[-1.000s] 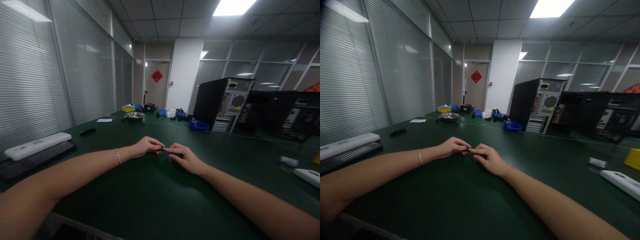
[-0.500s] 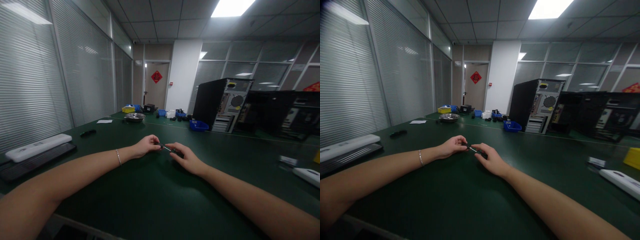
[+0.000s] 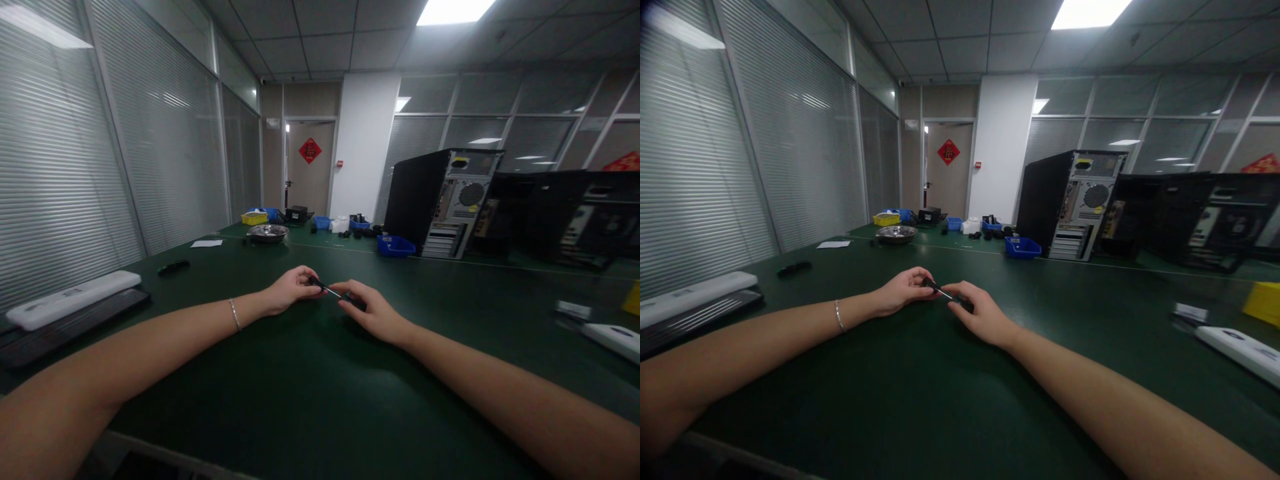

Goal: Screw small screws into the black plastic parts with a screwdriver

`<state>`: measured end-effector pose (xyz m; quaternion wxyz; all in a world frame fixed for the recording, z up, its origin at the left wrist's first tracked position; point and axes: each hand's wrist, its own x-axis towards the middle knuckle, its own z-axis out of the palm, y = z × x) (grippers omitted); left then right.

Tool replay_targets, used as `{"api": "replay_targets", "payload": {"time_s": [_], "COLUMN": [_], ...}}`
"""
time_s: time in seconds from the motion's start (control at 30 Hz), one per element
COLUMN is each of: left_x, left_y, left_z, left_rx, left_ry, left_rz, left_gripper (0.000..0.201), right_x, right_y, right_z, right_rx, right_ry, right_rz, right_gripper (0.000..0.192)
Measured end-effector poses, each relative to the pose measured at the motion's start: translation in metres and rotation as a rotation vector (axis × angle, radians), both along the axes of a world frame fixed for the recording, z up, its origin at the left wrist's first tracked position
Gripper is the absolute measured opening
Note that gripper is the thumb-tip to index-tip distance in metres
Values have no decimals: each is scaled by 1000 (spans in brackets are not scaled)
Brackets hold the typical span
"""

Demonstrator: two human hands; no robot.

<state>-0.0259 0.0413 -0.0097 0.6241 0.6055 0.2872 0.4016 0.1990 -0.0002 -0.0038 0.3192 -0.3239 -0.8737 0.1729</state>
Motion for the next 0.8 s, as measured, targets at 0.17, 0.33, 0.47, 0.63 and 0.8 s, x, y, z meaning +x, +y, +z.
{"api": "replay_targets", "payload": {"time_s": [0.17,0.33,0.47,0.63,0.8], "left_x": [1,1,2,3,4], "left_y": [1,-4,-5,-2,-2], "left_z": [-3,-1,1,-2,-2], "left_rx": [165,306,323,211,140], "left_ry": [118,250,257,164,126], "left_rz": [-13,-37,-42,-65,-44], "left_gripper": [33,34,38,37,34], "right_x": [1,1,1,2,3], "right_y": [1,2,2,2,5], "right_z": [-2,-2,-1,-1,-3], "right_rx": [24,59,75,84,91], "right_ry": [52,53,38,28,17], "right_rz": [-14,-13,-14,-20,-66], "right_gripper": [33,32,31,32,32]}}
